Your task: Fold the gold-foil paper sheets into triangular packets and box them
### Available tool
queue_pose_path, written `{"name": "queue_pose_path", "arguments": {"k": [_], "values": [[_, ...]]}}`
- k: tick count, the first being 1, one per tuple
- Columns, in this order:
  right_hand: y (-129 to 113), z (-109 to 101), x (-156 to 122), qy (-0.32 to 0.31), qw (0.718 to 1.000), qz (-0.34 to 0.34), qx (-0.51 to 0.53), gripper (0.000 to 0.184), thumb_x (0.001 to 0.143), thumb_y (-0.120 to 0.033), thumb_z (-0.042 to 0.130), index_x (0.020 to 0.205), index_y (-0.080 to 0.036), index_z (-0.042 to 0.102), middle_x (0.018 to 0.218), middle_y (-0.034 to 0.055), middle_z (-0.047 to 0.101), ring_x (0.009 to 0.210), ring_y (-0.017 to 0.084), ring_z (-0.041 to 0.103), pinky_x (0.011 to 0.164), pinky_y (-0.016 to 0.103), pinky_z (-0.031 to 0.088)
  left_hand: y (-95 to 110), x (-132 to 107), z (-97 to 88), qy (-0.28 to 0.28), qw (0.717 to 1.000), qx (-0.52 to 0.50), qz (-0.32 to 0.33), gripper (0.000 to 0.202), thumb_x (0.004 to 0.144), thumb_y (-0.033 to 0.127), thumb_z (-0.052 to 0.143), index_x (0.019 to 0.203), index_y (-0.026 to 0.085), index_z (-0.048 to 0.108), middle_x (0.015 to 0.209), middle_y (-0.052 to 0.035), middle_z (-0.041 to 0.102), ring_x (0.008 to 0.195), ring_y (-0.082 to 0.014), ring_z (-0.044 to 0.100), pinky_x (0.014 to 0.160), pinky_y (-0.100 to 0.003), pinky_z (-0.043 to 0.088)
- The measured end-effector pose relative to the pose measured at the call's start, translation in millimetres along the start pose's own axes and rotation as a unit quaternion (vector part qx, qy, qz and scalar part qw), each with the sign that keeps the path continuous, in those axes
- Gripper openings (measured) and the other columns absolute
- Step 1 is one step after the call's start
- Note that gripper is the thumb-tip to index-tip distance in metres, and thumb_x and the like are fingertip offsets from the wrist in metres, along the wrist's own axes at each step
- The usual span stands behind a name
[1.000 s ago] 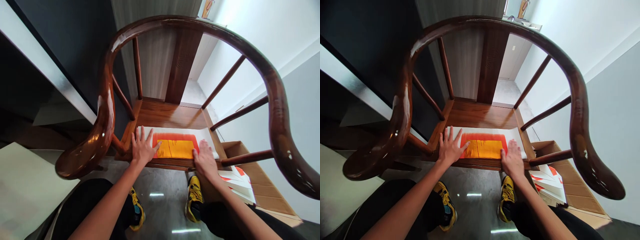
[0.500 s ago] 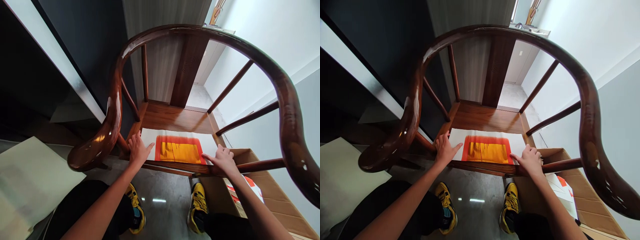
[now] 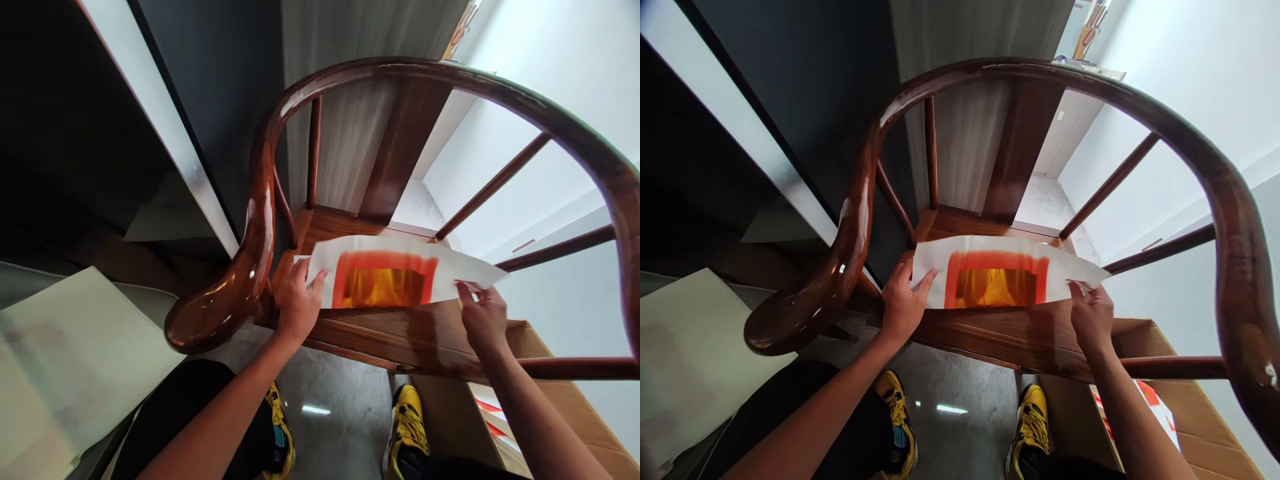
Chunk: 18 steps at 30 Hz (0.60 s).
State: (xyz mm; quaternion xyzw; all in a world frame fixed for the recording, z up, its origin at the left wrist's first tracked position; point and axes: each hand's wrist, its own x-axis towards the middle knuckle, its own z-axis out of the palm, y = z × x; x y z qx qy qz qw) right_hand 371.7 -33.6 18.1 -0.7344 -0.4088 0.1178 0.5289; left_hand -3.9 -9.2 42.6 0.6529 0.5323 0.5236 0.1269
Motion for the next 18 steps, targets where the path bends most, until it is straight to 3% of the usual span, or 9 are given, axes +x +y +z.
{"name": "queue_pose_path", "arguments": {"k": [2, 4, 7, 8, 10, 13, 15, 16, 18], "values": [[-5, 1, 3, 0.040, 0.998, -0.013, 0.043, 0.046, 0.085, -0.051, 0.069, 0.115, -0.016, 0.069, 0.123, 0.0158, 0.072, 0.119, 0.031, 0.067, 0.110, 0.049, 0.048, 14, -12, -13.4, 0.006, 0.987, -0.015, 0.161, 0.017, 0.105, 0.018, 0.056, 0.118, 0.023, 0.066, 0.105, -0.0048, 0.074, 0.102, -0.0193, 0.069, 0.094, -0.035, 0.052], [-13, -5, -2, 0.048, 0.996, -0.033, 0.065, 0.062, 0.082, -0.050, 0.075, 0.132, -0.017, 0.060, 0.144, 0.0199, 0.061, 0.134, 0.032, 0.058, 0.115, 0.049, 0.046, 21, -31, -21.9, -0.052, 0.951, -0.010, 0.306, 0.028, 0.107, 0.015, 0.050, 0.130, 0.025, 0.063, 0.114, -0.0045, 0.075, 0.107, -0.0173, 0.066, 0.100, -0.035, 0.049], [-29, -20, -32, 0.033, 0.991, -0.122, 0.051, 0.105, 0.072, -0.045, 0.090, 0.159, -0.026, 0.032, 0.168, 0.0189, 0.033, 0.154, 0.036, 0.036, 0.121, 0.056, 0.041, 15, -61, -20.0, -0.138, 0.893, 0.020, 0.428, 0.029, 0.103, 0.017, 0.060, 0.131, 0.024, 0.063, 0.116, -0.0025, 0.076, 0.107, -0.0177, 0.064, 0.101, -0.036, 0.048], [-34, -25, -46, 0.023, 0.985, -0.170, 0.014, 0.113, 0.073, -0.044, 0.091, 0.163, -0.030, 0.024, 0.172, 0.0168, 0.026, 0.157, 0.038, 0.031, 0.122, 0.060, 0.038, 11, -70, -16.3, -0.151, 0.885, 0.022, 0.441, 0.026, 0.101, 0.017, 0.064, 0.127, 0.023, 0.065, 0.114, -0.0021, 0.076, 0.107, -0.0182, 0.063, 0.101, -0.037, 0.048], [-44, -29, -78, 0.009, 0.950, -0.290, -0.115, 0.112, 0.079, -0.042, 0.087, 0.167, -0.035, 0.018, 0.176, 0.0132, 0.018, 0.159, 0.042, 0.024, 0.125, 0.068, 0.028, 1, -80, -7.7, -0.169, 0.878, 0.016, 0.449, 0.019, 0.100, 0.017, 0.067, 0.118, 0.022, 0.068, 0.112, -0.0022, 0.075, 0.110, -0.0192, 0.063, 0.101, -0.037, 0.050], [-48, -22, -116, -0.102, 0.831, -0.450, -0.310, 0.089, 0.090, -0.033, 0.078, 0.165, -0.041, 0.031, 0.177, 0.0075, 0.023, 0.159, 0.041, 0.027, 0.127, 0.072, 0.010, -11, -85, 1.4, -0.208, 0.881, 0.016, 0.425, 0.014, 0.101, 0.019, 0.066, 0.114, 0.023, 0.069, 0.114, -0.0032, 0.073, 0.119, -0.0205, 0.063, 0.104, -0.038, 0.051], [-44, -15, -130, -0.212, 0.755, -0.505, -0.361, 0.083, 0.092, -0.027, 0.075, 0.163, -0.042, 0.035, 0.174, 0.0056, 0.031, 0.157, 0.037, 0.032, 0.128, 0.070, 0.003, -17, -84, 3.6, -0.225, 0.886, 0.019, 0.406, 0.016, 0.102, 0.020, 0.065, 0.117, 0.024, 0.069, 0.116, -0.0036, 0.073, 0.126, -0.0211, 0.061, 0.112, -0.041, 0.048], [-41, -11, -133, -0.253, 0.732, -0.516, -0.366, 0.083, 0.091, -0.025, 0.073, 0.164, -0.041, 0.035, 0.173, 0.0056, 0.034, 0.156, 0.036, 0.034, 0.128, 0.068, 0.002, -20, -83, 3.9, -0.232, 0.888, 0.023, 0.397, 0.018, 0.103, 0.021, 0.063, 0.120, 0.025, 0.069, 0.117, -0.0036, 0.073, 0.129, -0.0212, 0.061, 0.116, -0.043, 0.046], [-35, -7, -134, -0.303, 0.711, -0.520, -0.363, 0.082, 0.092, -0.026, 0.069, 0.165, -0.036, 0.033, 0.172, 0.0071, 0.037, 0.157, 0.034, 0.035, 0.129, 0.066, 0.002, -25, -81, 3.2, -0.256, 0.889, 0.040, 0.378, 0.025, 0.104, 0.019, 0.059, 0.126, 0.027, 0.068, 0.124, -0.0039, 0.072, 0.135, -0.0216, 0.058, 0.123, -0.047, 0.040]]}}
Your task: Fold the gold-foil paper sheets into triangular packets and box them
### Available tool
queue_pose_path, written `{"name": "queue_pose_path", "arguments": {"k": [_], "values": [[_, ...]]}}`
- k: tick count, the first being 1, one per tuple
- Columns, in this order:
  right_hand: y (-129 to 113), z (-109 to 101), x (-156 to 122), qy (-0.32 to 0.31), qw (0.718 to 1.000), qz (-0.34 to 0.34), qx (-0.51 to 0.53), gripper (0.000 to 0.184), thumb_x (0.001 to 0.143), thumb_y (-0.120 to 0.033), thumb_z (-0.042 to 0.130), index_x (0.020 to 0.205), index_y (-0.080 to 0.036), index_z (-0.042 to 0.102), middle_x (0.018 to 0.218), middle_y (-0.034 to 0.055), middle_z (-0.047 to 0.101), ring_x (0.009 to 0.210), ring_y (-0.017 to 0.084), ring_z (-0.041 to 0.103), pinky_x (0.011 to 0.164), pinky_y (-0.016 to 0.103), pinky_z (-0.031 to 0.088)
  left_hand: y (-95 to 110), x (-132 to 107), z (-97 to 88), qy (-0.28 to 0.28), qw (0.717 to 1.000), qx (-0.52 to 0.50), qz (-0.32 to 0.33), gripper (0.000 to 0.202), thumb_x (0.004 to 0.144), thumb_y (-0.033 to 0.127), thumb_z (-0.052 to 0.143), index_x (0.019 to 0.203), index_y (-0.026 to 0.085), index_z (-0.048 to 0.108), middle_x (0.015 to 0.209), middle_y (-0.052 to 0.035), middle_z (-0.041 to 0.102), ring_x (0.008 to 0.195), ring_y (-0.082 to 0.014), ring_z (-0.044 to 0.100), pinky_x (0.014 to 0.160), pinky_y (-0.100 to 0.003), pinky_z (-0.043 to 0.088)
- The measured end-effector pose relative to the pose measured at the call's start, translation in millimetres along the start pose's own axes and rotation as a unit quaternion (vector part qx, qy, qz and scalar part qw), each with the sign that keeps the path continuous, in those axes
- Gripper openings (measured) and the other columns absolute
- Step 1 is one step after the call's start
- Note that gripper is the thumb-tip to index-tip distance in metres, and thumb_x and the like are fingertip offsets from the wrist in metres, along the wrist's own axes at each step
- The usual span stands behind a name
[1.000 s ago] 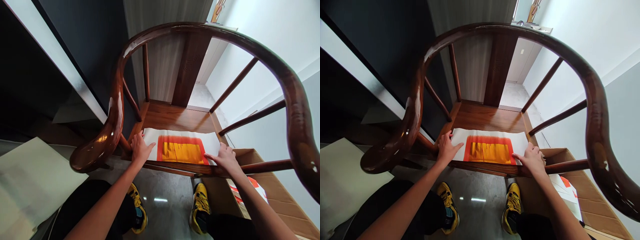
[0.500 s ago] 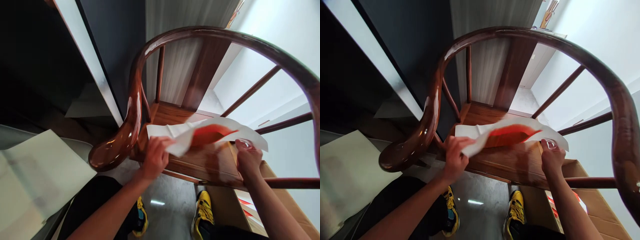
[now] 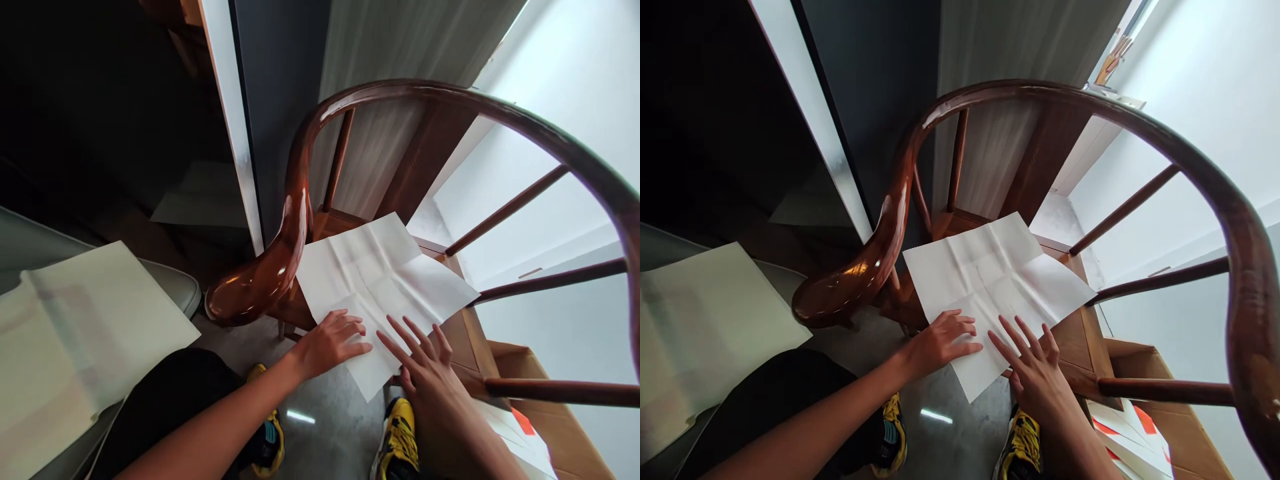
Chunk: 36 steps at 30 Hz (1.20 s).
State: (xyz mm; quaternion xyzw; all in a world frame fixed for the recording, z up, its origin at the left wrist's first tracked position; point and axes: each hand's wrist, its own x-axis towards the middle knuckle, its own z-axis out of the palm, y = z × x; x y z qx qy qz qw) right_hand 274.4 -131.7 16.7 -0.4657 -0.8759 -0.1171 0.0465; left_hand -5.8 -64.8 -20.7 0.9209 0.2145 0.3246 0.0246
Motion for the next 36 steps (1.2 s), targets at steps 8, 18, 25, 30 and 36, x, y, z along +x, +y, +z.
{"name": "queue_pose_path", "arguments": {"k": [8, 18, 25, 30, 36], "values": [[14, 8, 2, -0.021, 0.997, -0.063, 0.026, 0.048, 0.105, -0.042, 0.059, 0.152, -0.039, 0.053, 0.151, 0.0062, 0.063, 0.136, 0.029, 0.059, 0.125, 0.060, 0.014, -14, -5, -10.3, -0.138, 0.982, -0.051, -0.122, 0.062, 0.090, 0.034, 0.070, 0.149, 0.023, 0.058, 0.159, -0.0116, 0.055, 0.157, -0.0389, 0.034, 0.130, -0.068, 0.016], [27, 17, 9, -0.013, 0.995, -0.067, 0.073, 0.047, 0.100, -0.028, 0.063, 0.147, -0.033, 0.058, 0.138, 0.0088, 0.068, 0.124, 0.028, 0.063, 0.113, 0.052, 0.029, -17, -6, -6.9, -0.100, 0.979, -0.096, -0.147, 0.044, 0.099, 0.046, 0.059, 0.137, 0.026, 0.069, 0.153, -0.0090, 0.062, 0.155, -0.0361, 0.039, 0.128, -0.067, 0.019], [25, 16, 11, -0.010, 0.994, -0.067, 0.084, 0.045, 0.098, -0.023, 0.061, 0.143, -0.030, 0.061, 0.136, 0.0096, 0.068, 0.123, 0.028, 0.062, 0.111, 0.051, 0.030, -18, -7, -7.2, -0.104, 0.979, -0.098, -0.143, 0.044, 0.097, 0.041, 0.062, 0.138, 0.027, 0.068, 0.155, -0.0078, 0.061, 0.156, -0.0352, 0.039, 0.129, -0.066, 0.019], [25, 16, 12, -0.005, 0.994, -0.060, 0.088, 0.046, 0.096, -0.019, 0.059, 0.140, -0.032, 0.063, 0.133, 0.0091, 0.069, 0.120, 0.029, 0.062, 0.108, 0.049, 0.034, -17, -6, -8.9, -0.101, 0.979, -0.101, -0.148, 0.043, 0.097, 0.040, 0.062, 0.137, 0.027, 0.069, 0.154, -0.0071, 0.061, 0.155, -0.0344, 0.040, 0.129, -0.064, 0.018], [25, 18, 12, 0.005, 0.994, -0.060, 0.092, 0.046, 0.095, -0.022, 0.062, 0.140, -0.033, 0.064, 0.132, 0.0088, 0.069, 0.117, 0.029, 0.062, 0.103, 0.047, 0.037, -19, -6, -9.9, -0.105, 0.979, -0.101, -0.143, 0.044, 0.099, 0.040, 0.059, 0.139, 0.025, 0.067, 0.154, -0.0078, 0.061, 0.156, -0.0343, 0.039, 0.130, -0.064, 0.018]]}}
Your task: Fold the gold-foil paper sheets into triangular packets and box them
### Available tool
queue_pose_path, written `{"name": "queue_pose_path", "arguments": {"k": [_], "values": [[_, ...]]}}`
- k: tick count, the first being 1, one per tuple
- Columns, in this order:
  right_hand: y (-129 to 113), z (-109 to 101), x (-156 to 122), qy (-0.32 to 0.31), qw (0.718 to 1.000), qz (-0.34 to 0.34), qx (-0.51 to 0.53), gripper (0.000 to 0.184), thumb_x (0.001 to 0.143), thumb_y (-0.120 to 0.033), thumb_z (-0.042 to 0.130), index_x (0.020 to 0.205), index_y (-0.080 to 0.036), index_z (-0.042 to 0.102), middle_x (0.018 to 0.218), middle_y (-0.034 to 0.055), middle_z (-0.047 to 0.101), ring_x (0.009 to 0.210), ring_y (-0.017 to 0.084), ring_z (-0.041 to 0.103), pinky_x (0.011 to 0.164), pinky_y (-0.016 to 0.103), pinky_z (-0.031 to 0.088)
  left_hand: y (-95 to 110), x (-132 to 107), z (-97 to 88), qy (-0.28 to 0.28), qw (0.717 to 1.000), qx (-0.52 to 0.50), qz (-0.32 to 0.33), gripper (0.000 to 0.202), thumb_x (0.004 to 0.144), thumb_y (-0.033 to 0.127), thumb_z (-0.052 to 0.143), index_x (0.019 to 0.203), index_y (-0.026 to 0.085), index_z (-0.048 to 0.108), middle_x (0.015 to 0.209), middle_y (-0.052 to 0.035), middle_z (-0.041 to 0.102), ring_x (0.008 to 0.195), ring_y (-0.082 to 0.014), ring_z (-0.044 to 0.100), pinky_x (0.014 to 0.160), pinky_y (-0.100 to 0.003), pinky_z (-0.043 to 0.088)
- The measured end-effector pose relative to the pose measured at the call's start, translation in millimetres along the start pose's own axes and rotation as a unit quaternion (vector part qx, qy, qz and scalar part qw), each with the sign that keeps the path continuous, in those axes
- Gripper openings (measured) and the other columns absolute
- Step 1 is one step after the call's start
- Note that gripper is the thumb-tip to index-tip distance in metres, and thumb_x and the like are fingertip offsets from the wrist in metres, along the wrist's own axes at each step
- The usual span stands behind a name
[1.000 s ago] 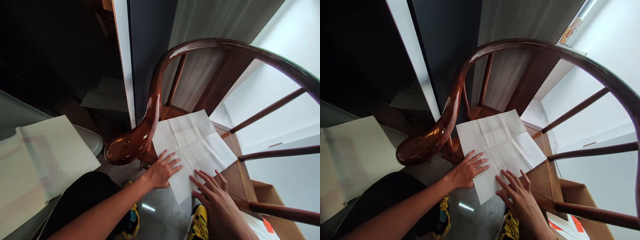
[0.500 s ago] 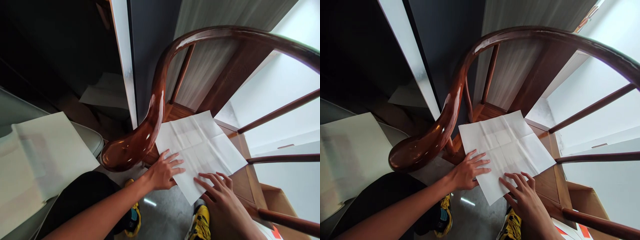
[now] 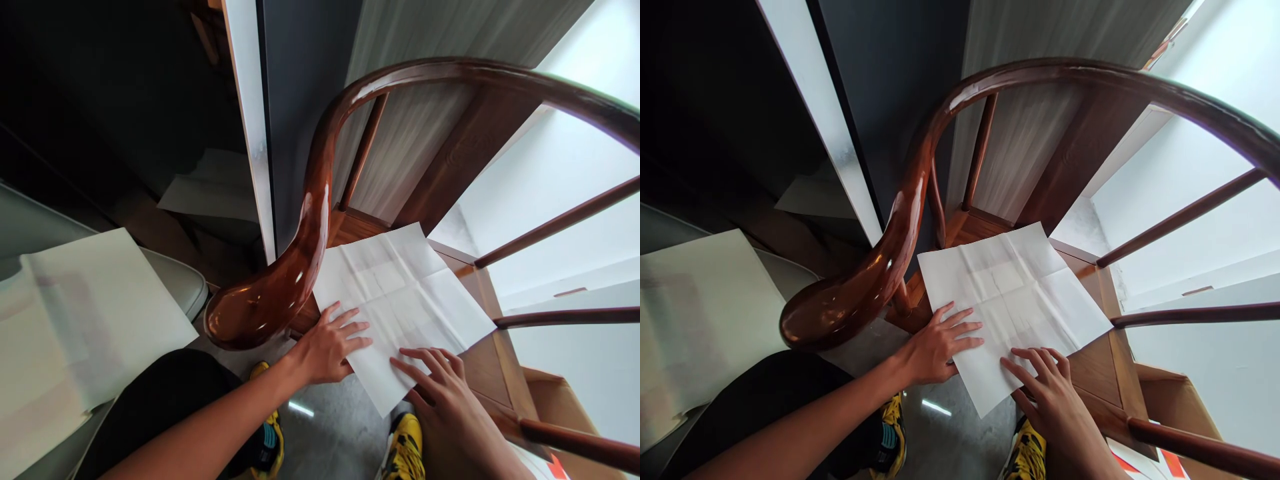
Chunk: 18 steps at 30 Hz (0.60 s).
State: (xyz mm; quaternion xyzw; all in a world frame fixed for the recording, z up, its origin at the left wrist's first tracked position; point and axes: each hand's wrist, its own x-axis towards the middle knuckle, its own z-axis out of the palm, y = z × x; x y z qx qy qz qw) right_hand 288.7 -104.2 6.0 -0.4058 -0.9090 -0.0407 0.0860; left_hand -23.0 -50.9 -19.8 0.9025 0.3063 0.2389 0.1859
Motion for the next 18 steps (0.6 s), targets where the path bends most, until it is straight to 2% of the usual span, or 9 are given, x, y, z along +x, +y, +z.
{"name": "queue_pose_path", "arguments": {"k": [11, 18], "values": [[-1.4, -5.8, 5.2, 0.002, 1.000, 0.002, 0.009, 0.053, 0.093, -0.018, 0.061, 0.144, -0.033, 0.062, 0.130, 0.0084, 0.069, 0.116, 0.028, 0.063, 0.102, 0.045, 0.039, 0.5, 0.5, -0.3, 0.004, 1.000, 0.019, 0.003, 0.045, 0.094, 0.035, 0.065, 0.138, 0.026, 0.067, 0.153, -0.0073, 0.062, 0.155, -0.0328, 0.040, 0.130, -0.062, 0.020], [-1.6, -7.0, 7.1, 0.000, 1.000, 0.004, 0.011, 0.047, 0.095, -0.017, 0.058, 0.139, -0.032, 0.065, 0.129, 0.0082, 0.069, 0.116, 0.027, 0.063, 0.102, 0.044, 0.038, 1.2, 1.2, -0.1, 0.000, 1.000, 0.012, 0.000, 0.043, 0.097, 0.037, 0.061, 0.139, 0.026, 0.067, 0.153, -0.0072, 0.062, 0.156, -0.0335, 0.039, 0.129, -0.064, 0.019]]}}
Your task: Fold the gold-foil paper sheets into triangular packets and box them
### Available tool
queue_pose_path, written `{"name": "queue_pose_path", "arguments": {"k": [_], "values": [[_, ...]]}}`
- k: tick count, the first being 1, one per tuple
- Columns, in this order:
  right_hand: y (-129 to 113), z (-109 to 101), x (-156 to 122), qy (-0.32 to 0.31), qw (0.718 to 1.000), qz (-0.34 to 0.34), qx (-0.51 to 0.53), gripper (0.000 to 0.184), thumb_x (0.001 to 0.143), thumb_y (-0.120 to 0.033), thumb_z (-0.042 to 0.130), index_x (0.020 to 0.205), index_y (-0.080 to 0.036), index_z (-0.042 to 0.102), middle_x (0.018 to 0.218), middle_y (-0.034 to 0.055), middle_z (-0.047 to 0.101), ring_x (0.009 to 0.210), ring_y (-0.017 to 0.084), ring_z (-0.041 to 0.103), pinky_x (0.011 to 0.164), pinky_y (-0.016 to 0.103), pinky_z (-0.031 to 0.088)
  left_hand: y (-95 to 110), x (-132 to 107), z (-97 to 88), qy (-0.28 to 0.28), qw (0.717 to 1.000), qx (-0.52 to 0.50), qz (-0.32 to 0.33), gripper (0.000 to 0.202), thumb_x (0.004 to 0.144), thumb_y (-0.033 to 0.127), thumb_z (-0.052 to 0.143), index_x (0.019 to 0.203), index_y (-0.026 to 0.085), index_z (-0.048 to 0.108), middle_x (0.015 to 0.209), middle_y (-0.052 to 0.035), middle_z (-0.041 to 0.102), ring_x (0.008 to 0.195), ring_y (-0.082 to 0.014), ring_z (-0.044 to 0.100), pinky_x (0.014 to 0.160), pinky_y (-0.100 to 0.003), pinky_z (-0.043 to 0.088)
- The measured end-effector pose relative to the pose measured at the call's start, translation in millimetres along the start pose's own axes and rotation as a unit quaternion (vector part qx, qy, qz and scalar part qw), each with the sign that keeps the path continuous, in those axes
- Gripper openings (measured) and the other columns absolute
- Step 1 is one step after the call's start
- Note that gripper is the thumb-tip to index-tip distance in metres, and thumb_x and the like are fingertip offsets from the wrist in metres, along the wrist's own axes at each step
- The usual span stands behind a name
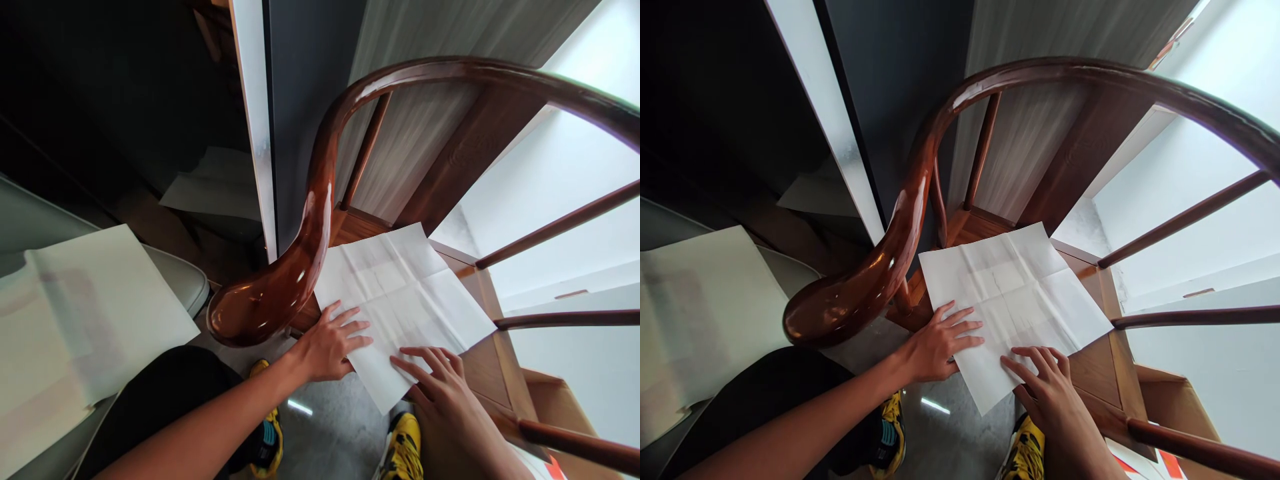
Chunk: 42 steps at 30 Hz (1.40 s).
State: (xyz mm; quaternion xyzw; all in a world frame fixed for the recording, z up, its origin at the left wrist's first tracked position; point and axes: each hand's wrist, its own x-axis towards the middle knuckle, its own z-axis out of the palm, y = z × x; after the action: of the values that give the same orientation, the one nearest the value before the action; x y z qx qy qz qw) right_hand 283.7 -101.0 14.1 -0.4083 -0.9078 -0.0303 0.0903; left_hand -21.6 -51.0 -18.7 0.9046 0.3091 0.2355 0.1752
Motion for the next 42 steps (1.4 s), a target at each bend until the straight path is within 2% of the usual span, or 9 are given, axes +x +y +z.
{"name": "queue_pose_path", "arguments": {"k": [16, 20, 24, 28, 31, 34, 36, 38, 42], "values": [[6, -6, -1, -0.001, 0.998, -0.053, -0.041, 0.049, 0.097, -0.010, 0.053, 0.141, -0.029, 0.064, 0.129, 0.0084, 0.072, 0.114, 0.026, 0.066, 0.105, 0.046, 0.036, -9, -7, -11.4, -0.060, 0.997, 0.017, 0.050, 0.055, 0.106, 0.048, 0.052, 0.155, 0.023, 0.053, 0.166, -0.0094, 0.047, 0.161, -0.0349, 0.029, 0.130, -0.066, 0.019], [6, -8, -1, -0.003, 0.999, -0.038, -0.005, 0.041, 0.101, -0.018, 0.055, 0.138, -0.032, 0.066, 0.129, 0.0069, 0.073, 0.112, 0.025, 0.067, 0.104, 0.046, 0.037, -8, -7, -12.5, -0.068, 0.997, -0.002, 0.046, 0.051, 0.108, 0.048, 0.049, 0.153, 0.025, 0.055, 0.167, -0.0076, 0.045, 0.161, -0.0327, 0.028, 0.131, -0.063, 0.019], [-1, -6, 7, -0.005, 0.990, 0.084, 0.110, 0.022, 0.106, -0.039, 0.056, 0.110, -0.035, 0.077, 0.119, 0.0019, 0.076, 0.108, 0.025, 0.069, 0.103, 0.047, 0.037, 0, -1, -12.8, -0.025, 0.998, -0.048, -0.018, 0.035, 0.110, 0.045, 0.047, 0.123, 0.030, 0.076, 0.160, -0.0015, 0.055, 0.155, -0.0261, 0.041, 0.129, -0.056, 0.026], [-7, 3, 24, 0.017, 0.934, 0.238, 0.266, 0.042, 0.104, -0.056, 0.054, 0.081, -0.028, 0.074, 0.097, 0.0025, 0.077, 0.096, 0.025, 0.069, 0.093, 0.042, 0.044, 6, 8, -8.9, 0.059, 0.989, -0.074, -0.112, 0.029, 0.104, 0.036, 0.061, 0.083, 0.021, 0.075, 0.161, -0.0037, 0.052, 0.138, -0.0254, 0.058, 0.118, -0.048, 0.044], [-7, 11, 33, 0.024, 0.904, 0.289, 0.314, 0.051, 0.101, -0.064, 0.053, 0.073, -0.025, 0.068, 0.083, 0.0035, 0.072, 0.085, 0.024, 0.066, 0.086, 0.039, 0.046, 4, 16, -6.0, 0.104, 0.977, -0.063, -0.177, 0.022, 0.097, 0.031, 0.071, 0.078, 0.019, 0.070, 0.155, -0.0064, 0.053, 0.121, -0.0247, 0.064, 0.109, -0.047, 0.051], [-5, 18, 38, 0.024, 0.899, 0.326, 0.291, 0.055, 0.099, -0.069, 0.051, 0.068, -0.024, 0.062, 0.072, 0.0031, 0.066, 0.075, 0.023, 0.060, 0.077, 0.038, 0.045, -1, 23, -4.7, 0.113, 0.971, -0.047, -0.204, 0.023, 0.093, 0.032, 0.076, 0.077, 0.018, 0.068, 0.150, -0.0072, 0.055, 0.110, -0.0229, 0.066, 0.109, -0.047, 0.052], [-5, 21, 39, 0.024, 0.896, 0.347, 0.276, 0.051, 0.099, -0.068, 0.051, 0.077, -0.023, 0.064, 0.072, 0.0023, 0.066, 0.071, 0.022, 0.060, 0.075, 0.037, 0.045, -5, 28, -3.5, 0.110, 0.970, -0.041, -0.213, 0.023, 0.092, 0.033, 0.077, 0.077, 0.018, 0.069, 0.146, -0.0071, 0.057, 0.109, -0.0228, 0.066, 0.109, -0.046, 0.053], [-6, 23, 41, 0.026, 0.897, 0.357, 0.260, 0.043, 0.101, -0.062, 0.052, 0.101, -0.022, 0.068, 0.073, 0.0005, 0.067, 0.070, 0.021, 0.062, 0.078, 0.038, 0.046, -9, 34, -1.4, 0.110, 0.968, -0.032, -0.225, 0.021, 0.092, 0.033, 0.077, 0.079, 0.019, 0.070, 0.142, -0.0067, 0.059, 0.111, -0.0240, 0.067, 0.107, -0.046, 0.054], [-15, 22, 46, 0.013, 0.939, 0.297, 0.172, 0.046, 0.107, -0.047, 0.046, 0.148, -0.027, 0.054, 0.096, 0.0040, 0.072, 0.095, 0.025, 0.068, 0.093, 0.044, 0.044, -12, 44, 2.8, 0.098, 0.966, -0.008, -0.238, 0.020, 0.092, 0.035, 0.077, 0.081, 0.019, 0.072, 0.139, -0.0057, 0.060, 0.109, -0.0252, 0.070, 0.101, -0.045, 0.057]]}}
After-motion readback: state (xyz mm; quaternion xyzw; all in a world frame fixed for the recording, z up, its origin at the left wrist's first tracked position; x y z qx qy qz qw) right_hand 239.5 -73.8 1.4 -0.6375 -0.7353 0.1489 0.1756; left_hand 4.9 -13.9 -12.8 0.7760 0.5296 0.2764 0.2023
